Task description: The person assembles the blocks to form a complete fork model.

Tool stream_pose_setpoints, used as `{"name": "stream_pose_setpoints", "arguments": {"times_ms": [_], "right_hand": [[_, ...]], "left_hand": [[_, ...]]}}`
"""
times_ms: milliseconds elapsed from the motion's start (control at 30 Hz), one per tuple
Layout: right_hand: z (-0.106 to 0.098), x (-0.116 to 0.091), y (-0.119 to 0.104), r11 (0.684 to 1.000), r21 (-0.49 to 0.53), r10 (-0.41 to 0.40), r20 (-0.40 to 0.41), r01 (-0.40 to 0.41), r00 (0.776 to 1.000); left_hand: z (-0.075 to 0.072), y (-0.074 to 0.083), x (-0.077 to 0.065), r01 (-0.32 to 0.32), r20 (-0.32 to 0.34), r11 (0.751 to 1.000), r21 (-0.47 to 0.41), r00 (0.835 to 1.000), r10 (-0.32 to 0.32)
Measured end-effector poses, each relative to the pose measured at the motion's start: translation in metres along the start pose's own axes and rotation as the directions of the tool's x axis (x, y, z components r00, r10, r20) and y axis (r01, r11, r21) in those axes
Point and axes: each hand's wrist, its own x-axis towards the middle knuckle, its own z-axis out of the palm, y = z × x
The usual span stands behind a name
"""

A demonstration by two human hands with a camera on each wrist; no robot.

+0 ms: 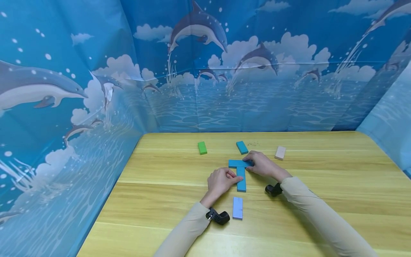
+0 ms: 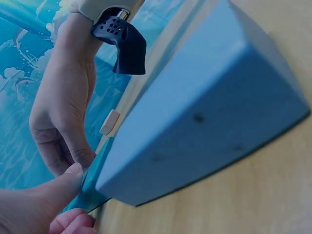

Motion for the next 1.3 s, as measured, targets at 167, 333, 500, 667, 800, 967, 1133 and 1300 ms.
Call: {"name": "stream_pose_setpoints", "arguments": {"times_ms": [167,333,500,667,800,967,1133,1300], "right_hand": [[0.000,-0.001,-0.001,1.000,0.005,0.009,-0.003,-0.009,1.000],[-0.001,-0.002,-0.003,1.000,0.010,0.010,0.004,-0.010,1.000],[-0.002,-0.002,-0.004,1.000,0.009,0.018,0.015,-0.018,1.000],[-0.003,-0.002,-0.005,1.000,0.003,0.027,0.019,-0.028,0.999],[-0.003,-0.002,-0.005,1.000,0.001,0.029,0.016,-0.029,0.999],[-0.002,-0.002,-0.004,0.999,0.011,0.030,0.017,-0.030,0.999],[-0.003,-0.003,-0.003,0.999,0.020,0.035,0.022,-0.035,0.999],[-0.003,-0.005,-0.002,0.999,0.024,0.041,0.029,-0.041,0.999]], "left_hand": [[-0.001,-0.004,0.003,-0.042,0.015,0.998,-0.040,0.999,0.043],[-0.003,-0.008,0.007,-0.183,0.037,0.981,-0.062,0.982,0.186],[-0.008,-0.010,0.008,-0.297,0.061,0.955,0.001,0.953,0.297],[-0.013,-0.015,0.011,-0.423,0.141,0.904,0.067,0.900,0.411],[-0.017,-0.019,0.016,-0.496,0.213,0.860,0.124,0.859,0.465],[-0.021,-0.021,0.019,-0.535,0.255,0.828,0.168,0.835,0.487],[-0.022,-0.020,0.021,-0.562,0.273,0.798,0.216,0.820,0.503],[-0.023,-0.018,0.020,-0.591,0.292,0.758,0.277,0.803,0.519]]}}
